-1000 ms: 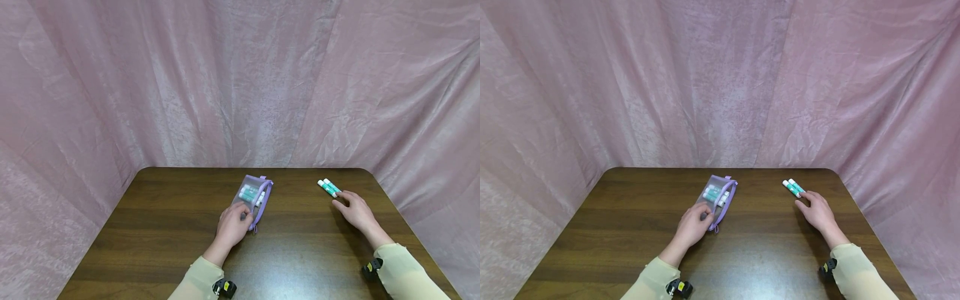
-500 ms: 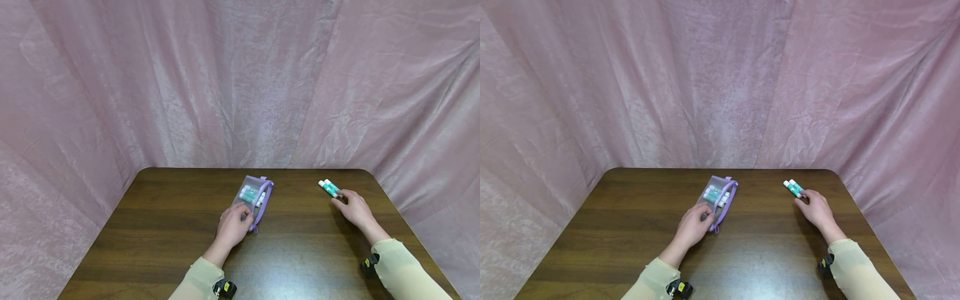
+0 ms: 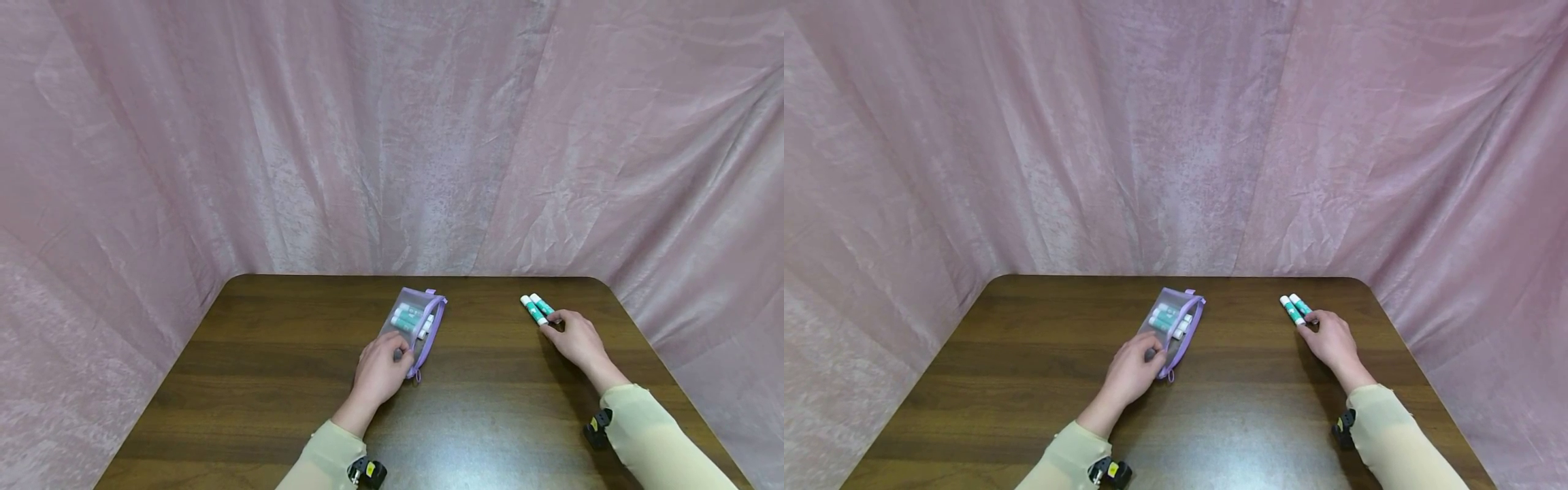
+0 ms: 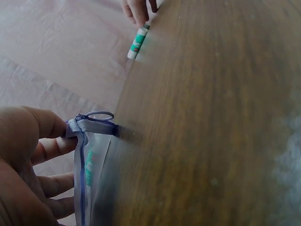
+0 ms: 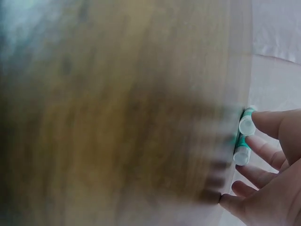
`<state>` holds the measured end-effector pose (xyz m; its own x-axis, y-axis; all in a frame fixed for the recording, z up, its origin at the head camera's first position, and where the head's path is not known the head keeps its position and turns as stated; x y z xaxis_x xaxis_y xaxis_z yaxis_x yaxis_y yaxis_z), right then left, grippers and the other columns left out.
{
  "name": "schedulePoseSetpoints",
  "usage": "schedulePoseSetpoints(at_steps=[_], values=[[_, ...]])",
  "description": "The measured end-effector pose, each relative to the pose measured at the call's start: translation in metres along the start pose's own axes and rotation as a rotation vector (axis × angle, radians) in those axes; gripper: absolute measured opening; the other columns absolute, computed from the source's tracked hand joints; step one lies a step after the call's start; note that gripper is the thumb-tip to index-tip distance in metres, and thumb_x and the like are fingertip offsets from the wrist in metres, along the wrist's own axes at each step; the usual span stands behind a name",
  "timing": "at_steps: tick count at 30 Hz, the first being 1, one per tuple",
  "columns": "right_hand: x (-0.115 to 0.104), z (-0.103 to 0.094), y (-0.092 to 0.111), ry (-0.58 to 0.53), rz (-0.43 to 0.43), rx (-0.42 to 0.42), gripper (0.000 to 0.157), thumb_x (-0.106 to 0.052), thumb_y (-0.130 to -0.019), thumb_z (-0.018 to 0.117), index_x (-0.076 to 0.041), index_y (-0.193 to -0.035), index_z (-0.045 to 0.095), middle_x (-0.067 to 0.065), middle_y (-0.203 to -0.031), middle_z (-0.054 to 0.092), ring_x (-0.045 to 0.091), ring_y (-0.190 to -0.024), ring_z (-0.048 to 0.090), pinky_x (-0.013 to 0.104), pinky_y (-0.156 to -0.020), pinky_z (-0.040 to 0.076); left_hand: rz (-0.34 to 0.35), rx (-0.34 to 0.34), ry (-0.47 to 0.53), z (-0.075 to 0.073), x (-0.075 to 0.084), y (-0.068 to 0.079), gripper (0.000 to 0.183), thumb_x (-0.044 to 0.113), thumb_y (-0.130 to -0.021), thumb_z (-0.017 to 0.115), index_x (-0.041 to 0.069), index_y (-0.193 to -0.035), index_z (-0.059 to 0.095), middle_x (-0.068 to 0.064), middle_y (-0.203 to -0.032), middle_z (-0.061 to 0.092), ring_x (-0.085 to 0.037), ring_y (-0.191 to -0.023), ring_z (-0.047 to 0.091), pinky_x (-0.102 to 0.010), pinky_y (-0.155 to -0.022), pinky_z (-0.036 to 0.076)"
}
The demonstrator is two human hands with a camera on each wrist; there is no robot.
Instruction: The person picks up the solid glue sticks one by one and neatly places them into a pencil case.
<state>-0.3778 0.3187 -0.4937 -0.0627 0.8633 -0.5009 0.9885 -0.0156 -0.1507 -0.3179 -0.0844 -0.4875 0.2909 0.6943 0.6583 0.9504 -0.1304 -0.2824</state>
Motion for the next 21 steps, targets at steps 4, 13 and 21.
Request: schedulePoseSetpoints(at_steps=[4, 13, 21], values=[[0.0, 0.002, -0.003, 0.024, 0.012, -0.005, 0.036, -0.024, -0.103, 0.074, 0.007, -0.122, 0.07, 0.038, -0.131, 0.064, 0.06, -0.12, 0.06, 0.07, -0.095, 0.049, 0.008, 0.007, -0.005, -0.001, 0.001, 0.0, 0.016, 0.015, -0.097, 0.072, 0.019, -0.082, 0.068, -0.013, -0.137, 0.073, -0.041, -0.126, 0.068, -0.065, -0.109, 0.047], [-0.002, 0.009, -0.008, 0.049, 0.054, -0.037, 0.037, -0.027, -0.104, 0.072, 0.004, -0.124, 0.071, 0.038, -0.141, 0.059, 0.061, -0.13, 0.054, 0.072, -0.096, 0.049, 0.015, 0.013, -0.001, -0.001, 0.001, 0.0, 0.017, 0.014, -0.096, 0.073, 0.019, -0.08, 0.067, -0.013, -0.134, 0.074, -0.041, -0.124, 0.069, -0.065, -0.108, 0.048], [-0.004, 0.012, -0.01, 0.066, 0.07, -0.046, 0.038, -0.028, -0.104, 0.071, 0.004, -0.125, 0.07, 0.039, -0.144, 0.058, 0.063, -0.133, 0.05, 0.073, -0.098, 0.048, 0.007, 0.009, 0.003, -0.001, 0.0, -0.001, 0.016, 0.016, -0.097, 0.072, 0.019, -0.081, 0.067, -0.013, -0.135, 0.074, -0.041, -0.125, 0.069, -0.065, -0.109, 0.047]])
Point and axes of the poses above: each hand's wrist, its own y-axis away from the middle knuckle, its own z-axis out of the palm, x = y × z, the point moved 10 cm from there along -y, towards the middle knuckle
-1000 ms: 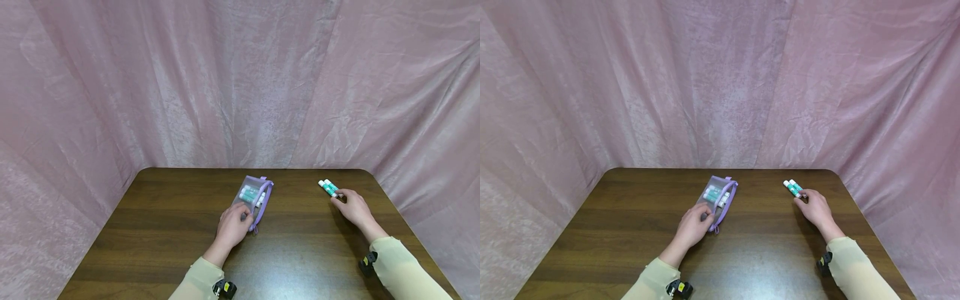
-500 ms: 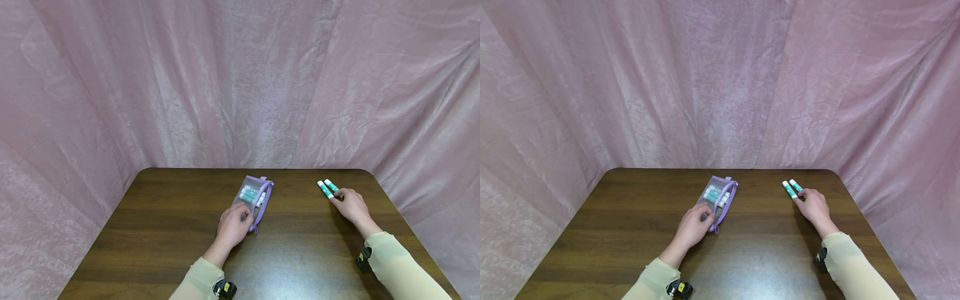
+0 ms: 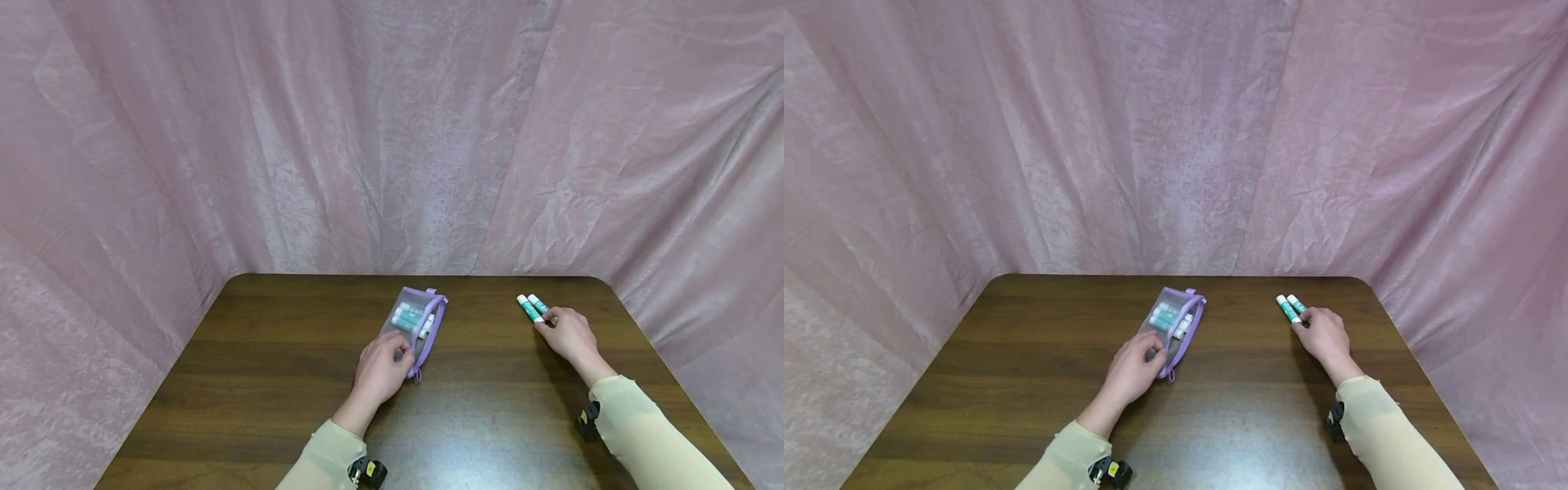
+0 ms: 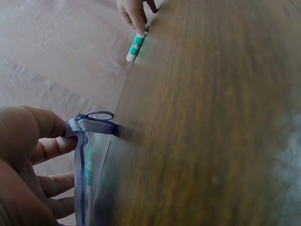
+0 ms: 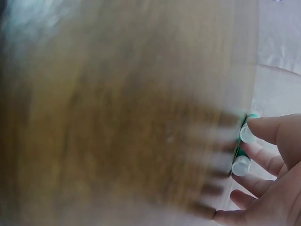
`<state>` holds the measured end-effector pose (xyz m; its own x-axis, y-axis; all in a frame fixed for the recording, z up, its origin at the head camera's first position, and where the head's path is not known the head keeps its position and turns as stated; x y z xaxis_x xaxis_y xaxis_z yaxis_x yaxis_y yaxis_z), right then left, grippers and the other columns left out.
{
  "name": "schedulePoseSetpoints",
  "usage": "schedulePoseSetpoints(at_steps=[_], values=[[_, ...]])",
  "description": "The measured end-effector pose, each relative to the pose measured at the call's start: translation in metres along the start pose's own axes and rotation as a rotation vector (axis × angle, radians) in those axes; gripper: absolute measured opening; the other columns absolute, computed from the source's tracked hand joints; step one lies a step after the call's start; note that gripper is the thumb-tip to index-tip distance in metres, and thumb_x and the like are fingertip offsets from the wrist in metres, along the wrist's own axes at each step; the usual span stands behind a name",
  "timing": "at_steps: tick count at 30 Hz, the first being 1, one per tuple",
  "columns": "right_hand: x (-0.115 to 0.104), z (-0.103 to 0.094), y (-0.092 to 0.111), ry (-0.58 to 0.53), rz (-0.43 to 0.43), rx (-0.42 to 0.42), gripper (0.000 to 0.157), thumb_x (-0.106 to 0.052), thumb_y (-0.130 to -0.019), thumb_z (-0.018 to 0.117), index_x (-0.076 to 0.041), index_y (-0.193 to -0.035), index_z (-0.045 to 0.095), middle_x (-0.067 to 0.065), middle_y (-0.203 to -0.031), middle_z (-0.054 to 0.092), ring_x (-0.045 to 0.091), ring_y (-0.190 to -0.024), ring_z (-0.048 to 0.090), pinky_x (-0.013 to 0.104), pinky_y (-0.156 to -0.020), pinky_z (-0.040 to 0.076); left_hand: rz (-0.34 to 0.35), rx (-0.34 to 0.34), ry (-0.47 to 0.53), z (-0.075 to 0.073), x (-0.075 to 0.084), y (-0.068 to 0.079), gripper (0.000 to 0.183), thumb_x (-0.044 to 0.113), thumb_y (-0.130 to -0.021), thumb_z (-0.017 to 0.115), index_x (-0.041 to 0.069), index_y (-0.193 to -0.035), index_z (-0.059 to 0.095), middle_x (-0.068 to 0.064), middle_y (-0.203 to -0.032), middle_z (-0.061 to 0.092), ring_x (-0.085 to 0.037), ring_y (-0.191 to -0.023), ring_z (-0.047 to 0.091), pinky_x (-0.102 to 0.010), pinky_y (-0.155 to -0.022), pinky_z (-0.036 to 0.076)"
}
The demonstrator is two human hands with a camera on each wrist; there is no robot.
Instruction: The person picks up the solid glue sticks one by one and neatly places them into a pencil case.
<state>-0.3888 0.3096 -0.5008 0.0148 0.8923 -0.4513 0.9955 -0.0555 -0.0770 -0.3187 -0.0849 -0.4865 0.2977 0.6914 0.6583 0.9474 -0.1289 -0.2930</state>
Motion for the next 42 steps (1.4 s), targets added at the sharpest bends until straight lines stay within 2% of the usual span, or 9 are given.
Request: schedulePoseSetpoints(at_steps=[7, 19, 34, 42], values=[[0.001, 0.003, 0.0, -0.001, 0.006, -0.003, 0.036, -0.027, -0.105, 0.07, 0.003, -0.125, 0.07, 0.039, -0.145, 0.056, 0.065, -0.134, 0.047, 0.074, -0.099, 0.046, -0.003, -0.004, -0.002, 0.001, -0.001, 0.001, 0.017, 0.015, -0.097, 0.072, 0.019, -0.081, 0.067, -0.014, -0.136, 0.073, -0.04, -0.126, 0.068, -0.065, -0.11, 0.047], [-0.006, 0.001, 0.001, -0.019, -0.041, 0.028, 0.029, -0.023, -0.103, 0.072, 0.001, -0.119, 0.072, 0.039, -0.139, 0.06, 0.065, -0.131, 0.049, 0.074, -0.102, 0.044, -0.004, -0.002, 0.0, 0.0, 0.0, 0.001, 0.017, 0.015, -0.096, 0.072, 0.019, -0.081, 0.066, -0.012, -0.135, 0.074, -0.04, -0.125, 0.068, -0.064, -0.109, 0.047], [-0.009, 0.001, -0.003, -0.021, -0.062, 0.036, 0.029, -0.021, -0.102, 0.073, 0.005, -0.114, 0.074, 0.038, -0.141, 0.061, 0.063, -0.137, 0.046, 0.071, -0.114, 0.037, -0.012, -0.008, -0.001, 0.0, 0.0, 0.002, 0.017, 0.015, -0.097, 0.072, 0.02, -0.081, 0.066, -0.015, -0.139, 0.072, -0.043, -0.129, 0.066, -0.066, -0.111, 0.046], [-0.011, -0.008, -0.002, -0.077, -0.07, 0.073, 0.03, -0.017, -0.101, 0.073, 0.01, -0.112, 0.075, 0.04, -0.144, 0.058, 0.063, -0.138, 0.044, 0.069, -0.117, 0.033, 0.0, -0.007, -0.006, 0.0, 0.0, 0.001, 0.017, 0.014, -0.097, 0.072, 0.019, -0.081, 0.067, -0.013, -0.135, 0.074, -0.04, -0.124, 0.068, -0.065, -0.109, 0.047]])
Point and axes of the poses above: each hand's wrist, its own y-axis away from the middle knuckle, its own z-axis out of the palm, x = y × z, the point moved 10 cm from there along -y, towards the middle knuckle
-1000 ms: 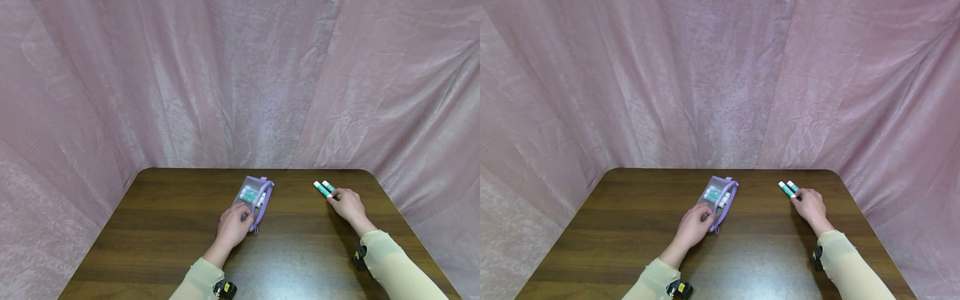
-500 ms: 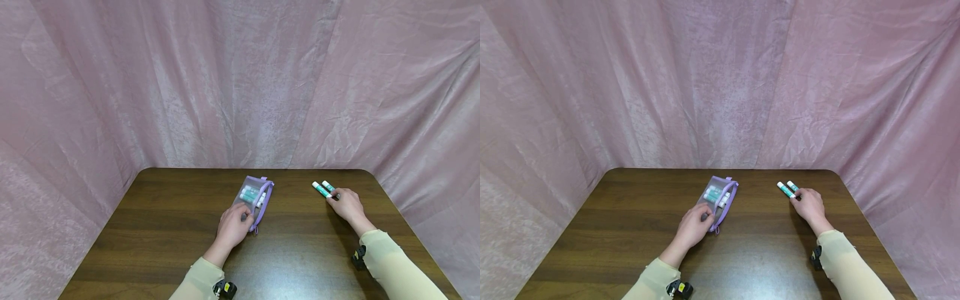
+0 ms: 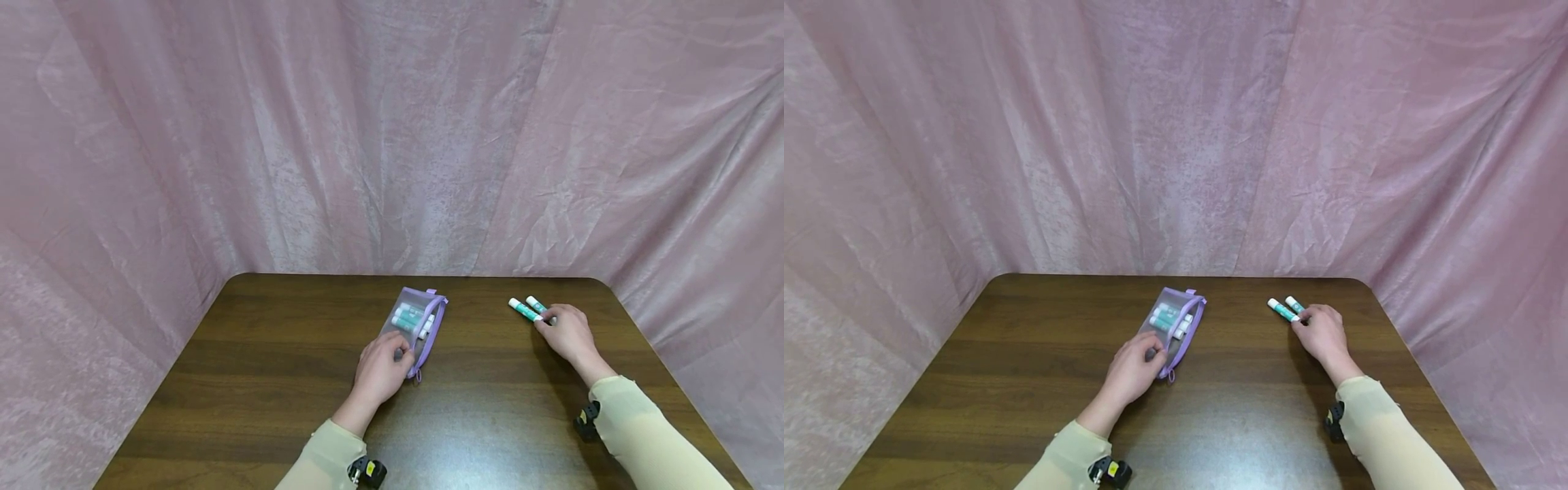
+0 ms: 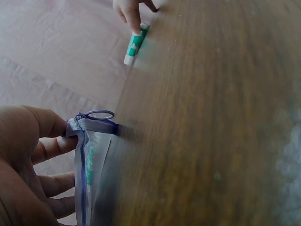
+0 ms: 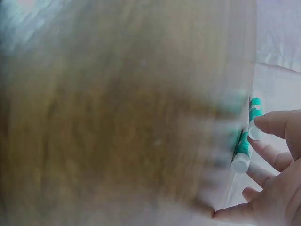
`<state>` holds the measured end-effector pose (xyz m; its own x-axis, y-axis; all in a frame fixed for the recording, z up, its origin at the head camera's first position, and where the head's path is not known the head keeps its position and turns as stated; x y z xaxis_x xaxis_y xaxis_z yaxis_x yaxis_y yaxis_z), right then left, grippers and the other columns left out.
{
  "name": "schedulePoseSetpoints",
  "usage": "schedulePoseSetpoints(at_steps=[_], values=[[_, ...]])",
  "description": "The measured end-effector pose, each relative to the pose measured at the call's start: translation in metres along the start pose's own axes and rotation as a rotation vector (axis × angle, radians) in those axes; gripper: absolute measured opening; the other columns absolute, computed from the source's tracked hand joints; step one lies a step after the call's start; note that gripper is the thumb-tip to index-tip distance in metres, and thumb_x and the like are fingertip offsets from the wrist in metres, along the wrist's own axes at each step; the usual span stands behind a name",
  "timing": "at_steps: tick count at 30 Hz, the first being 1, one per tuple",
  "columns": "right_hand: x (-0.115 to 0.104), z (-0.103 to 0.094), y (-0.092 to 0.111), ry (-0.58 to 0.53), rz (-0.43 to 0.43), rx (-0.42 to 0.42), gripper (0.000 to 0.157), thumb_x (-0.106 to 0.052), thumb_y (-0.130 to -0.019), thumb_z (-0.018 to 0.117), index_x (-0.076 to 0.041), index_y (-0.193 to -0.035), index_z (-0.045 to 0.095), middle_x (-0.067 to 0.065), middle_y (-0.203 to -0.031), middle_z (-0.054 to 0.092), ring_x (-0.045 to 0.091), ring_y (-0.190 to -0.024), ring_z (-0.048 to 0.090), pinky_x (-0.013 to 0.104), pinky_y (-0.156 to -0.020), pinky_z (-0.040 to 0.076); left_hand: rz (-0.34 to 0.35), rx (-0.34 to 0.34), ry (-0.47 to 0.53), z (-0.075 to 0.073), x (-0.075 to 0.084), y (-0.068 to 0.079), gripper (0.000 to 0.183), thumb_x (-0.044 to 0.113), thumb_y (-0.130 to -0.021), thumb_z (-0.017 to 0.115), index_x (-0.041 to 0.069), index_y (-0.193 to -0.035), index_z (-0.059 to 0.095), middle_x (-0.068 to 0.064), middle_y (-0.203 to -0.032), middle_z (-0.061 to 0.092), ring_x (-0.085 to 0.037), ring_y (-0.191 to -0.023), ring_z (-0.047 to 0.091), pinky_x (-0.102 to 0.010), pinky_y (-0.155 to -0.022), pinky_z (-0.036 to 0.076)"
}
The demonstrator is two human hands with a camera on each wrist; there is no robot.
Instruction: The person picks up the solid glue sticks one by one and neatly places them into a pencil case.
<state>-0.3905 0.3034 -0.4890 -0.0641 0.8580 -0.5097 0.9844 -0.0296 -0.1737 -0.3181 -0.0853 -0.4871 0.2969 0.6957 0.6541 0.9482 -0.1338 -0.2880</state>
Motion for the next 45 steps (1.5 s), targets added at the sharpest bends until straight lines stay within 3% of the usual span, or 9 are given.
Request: schedulePoseSetpoints(at_steps=[4, 11, 31, 45], values=[[-0.004, -0.007, 0.001, -0.032, -0.017, 0.044, 0.03, -0.016, -0.1, 0.074, 0.012, -0.111, 0.075, 0.04, -0.142, 0.059, 0.063, -0.136, 0.046, 0.068, -0.117, 0.031, -0.012, -0.01, 0.005, 0.001, -0.001, -0.001, 0.017, 0.016, -0.098, 0.072, 0.02, -0.082, 0.067, -0.013, -0.137, 0.073, -0.04, -0.127, 0.067, -0.065, -0.111, 0.046], [-0.016, -0.015, 0.004, -0.059, -0.028, 0.083, 0.031, -0.017, -0.101, 0.075, 0.01, -0.116, 0.075, 0.036, -0.148, 0.058, 0.061, -0.15, 0.034, 0.068, -0.122, 0.027, -0.021, -0.017, 0.015, 0.001, -0.002, 0.0, 0.018, 0.016, -0.099, 0.072, 0.02, -0.082, 0.067, -0.014, -0.14, 0.072, -0.041, -0.13, 0.066, -0.065, -0.113, 0.044], [-0.047, -0.019, 0.008, -0.105, -0.075, 0.052, 0.029, -0.023, -0.104, 0.074, 0.003, -0.117, 0.075, 0.028, -0.154, 0.058, 0.054, -0.155, 0.034, 0.073, -0.119, 0.031, 0.008, 0.003, -0.011, -0.002, 0.002, 0.0, 0.017, 0.014, -0.096, 0.073, 0.02, -0.082, 0.067, -0.013, -0.136, 0.074, -0.04, -0.125, 0.069, -0.065, -0.108, 0.048], [-0.075, -0.014, 0.012, -0.127, -0.11, 0.016, 0.02, -0.021, -0.104, 0.074, -0.004, -0.115, 0.076, 0.025, -0.16, 0.055, 0.05, -0.159, 0.03, 0.074, -0.122, 0.028, -0.017, -0.012, 0.004, 0.001, -0.001, 0.0, 0.016, 0.015, -0.098, 0.072, 0.02, -0.083, 0.068, -0.014, -0.139, 0.072, -0.041, -0.13, 0.066, -0.065, -0.113, 0.045]])
Point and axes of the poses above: each hand's wrist, its own y-axis away from the middle knuckle, its own z-axis out of the palm, x = y × z, the point moved 10 cm from there along -y, towards the middle knuckle
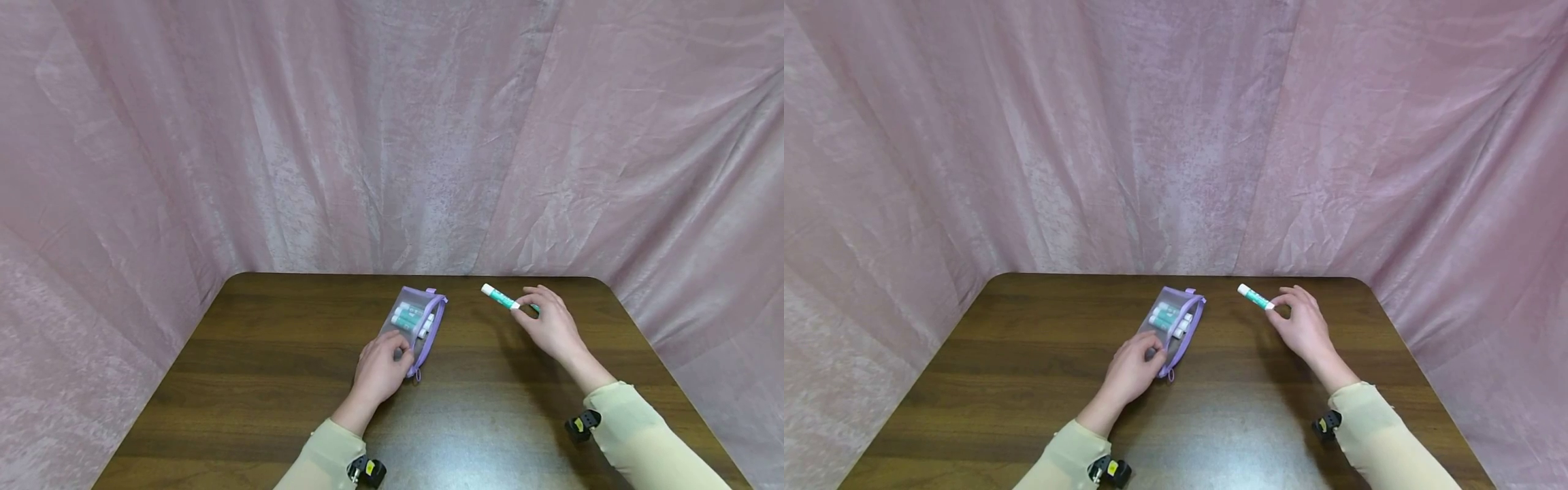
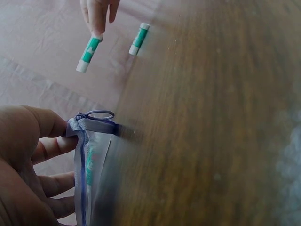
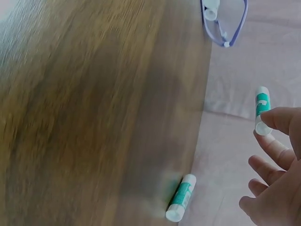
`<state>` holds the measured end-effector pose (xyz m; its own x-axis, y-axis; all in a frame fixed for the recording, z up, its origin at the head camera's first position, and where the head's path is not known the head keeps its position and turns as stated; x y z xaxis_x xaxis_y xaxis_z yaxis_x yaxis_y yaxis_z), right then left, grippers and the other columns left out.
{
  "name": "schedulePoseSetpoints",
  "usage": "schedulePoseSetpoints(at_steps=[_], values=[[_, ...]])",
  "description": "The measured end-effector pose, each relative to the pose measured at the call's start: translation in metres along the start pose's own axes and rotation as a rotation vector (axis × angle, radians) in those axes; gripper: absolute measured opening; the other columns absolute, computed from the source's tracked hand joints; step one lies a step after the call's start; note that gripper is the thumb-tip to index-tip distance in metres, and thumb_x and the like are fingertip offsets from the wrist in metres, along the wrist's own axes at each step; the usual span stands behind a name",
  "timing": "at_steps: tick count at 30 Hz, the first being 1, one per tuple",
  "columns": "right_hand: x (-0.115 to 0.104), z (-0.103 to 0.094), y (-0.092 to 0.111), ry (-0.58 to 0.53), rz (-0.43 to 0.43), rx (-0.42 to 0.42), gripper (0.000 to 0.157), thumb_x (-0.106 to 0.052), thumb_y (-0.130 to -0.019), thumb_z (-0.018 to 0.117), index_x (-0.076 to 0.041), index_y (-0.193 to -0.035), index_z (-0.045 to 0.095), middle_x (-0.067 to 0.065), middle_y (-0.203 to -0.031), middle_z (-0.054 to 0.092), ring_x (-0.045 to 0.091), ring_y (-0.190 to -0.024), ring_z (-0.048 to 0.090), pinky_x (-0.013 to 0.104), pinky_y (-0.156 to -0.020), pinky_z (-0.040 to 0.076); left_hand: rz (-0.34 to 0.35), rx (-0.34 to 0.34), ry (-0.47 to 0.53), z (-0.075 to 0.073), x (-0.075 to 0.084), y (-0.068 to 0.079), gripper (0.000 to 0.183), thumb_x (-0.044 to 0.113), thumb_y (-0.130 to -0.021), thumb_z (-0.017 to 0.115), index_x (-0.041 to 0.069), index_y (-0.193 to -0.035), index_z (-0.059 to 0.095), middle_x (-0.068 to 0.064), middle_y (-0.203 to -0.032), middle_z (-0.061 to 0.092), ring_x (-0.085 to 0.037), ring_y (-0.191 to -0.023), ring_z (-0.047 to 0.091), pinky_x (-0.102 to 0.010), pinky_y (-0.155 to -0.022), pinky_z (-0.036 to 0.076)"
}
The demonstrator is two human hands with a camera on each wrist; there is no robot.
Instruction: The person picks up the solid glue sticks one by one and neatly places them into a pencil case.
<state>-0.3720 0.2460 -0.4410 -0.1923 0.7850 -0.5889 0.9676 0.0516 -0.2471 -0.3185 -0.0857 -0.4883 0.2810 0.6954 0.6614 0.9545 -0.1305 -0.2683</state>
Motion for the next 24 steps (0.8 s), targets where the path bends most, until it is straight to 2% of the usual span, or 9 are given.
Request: schedulePoseSetpoints(at_steps=[9, 14, 18, 24], values=[[-0.012, 0.01, 0.001, -0.017, -0.014, -0.03, 0.018, -0.022, -0.104, 0.076, -0.008, -0.115, 0.076, 0.023, -0.162, 0.054, 0.047, -0.161, 0.028, 0.074, -0.122, 0.026, -0.003, -0.005, 0.011, 0.001, -0.001, 0.0, 0.017, 0.016, -0.098, 0.072, 0.02, -0.082, 0.067, -0.012, -0.138, 0.073, -0.04, -0.127, 0.068, -0.065, -0.111, 0.046], [-0.019, 0.019, 0.004, -0.012, -0.024, -0.058, 0.018, -0.025, -0.105, 0.075, -0.01, -0.115, 0.076, 0.021, -0.163, 0.053, 0.046, -0.162, 0.028, 0.082, -0.118, 0.025, -0.007, -0.008, 0.008, 0.001, -0.002, 0.0, 0.017, 0.016, -0.098, 0.072, 0.02, -0.083, 0.067, -0.012, -0.138, 0.073, -0.04, -0.127, 0.067, -0.064, -0.112, 0.046], [-0.024, 0.025, 0.006, -0.018, -0.039, -0.073, 0.016, -0.024, -0.104, 0.076, -0.011, -0.113, 0.076, 0.021, -0.162, 0.054, 0.046, -0.162, 0.029, 0.083, -0.117, 0.025, -0.006, -0.012, 0.002, 0.001, -0.002, 0.001, 0.018, 0.015, -0.098, 0.072, 0.02, -0.082, 0.067, -0.01, -0.134, 0.074, -0.037, -0.122, 0.068, -0.064, -0.11, 0.046], [-0.035, 0.031, 0.009, -0.033, -0.088, -0.087, 0.013, -0.02, -0.103, 0.077, -0.011, -0.112, 0.077, 0.023, -0.16, 0.056, 0.049, -0.16, 0.032, 0.073, -0.126, 0.022, -0.004, -0.012, 0.011, 0.0, -0.001, -0.001, 0.018, 0.015, -0.099, 0.072, 0.021, -0.082, 0.067, -0.011, -0.136, 0.073, -0.038, -0.124, 0.068, -0.064, -0.111, 0.046]])
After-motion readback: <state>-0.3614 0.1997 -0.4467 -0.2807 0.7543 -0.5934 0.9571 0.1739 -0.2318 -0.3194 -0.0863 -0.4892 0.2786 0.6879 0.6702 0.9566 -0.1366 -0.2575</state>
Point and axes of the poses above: each hand's wrist, its own y-axis away from the middle knuckle, its own z-axis out of the palm, x = y × z, the point moved 10 cm from there along -y, towards the middle knuckle
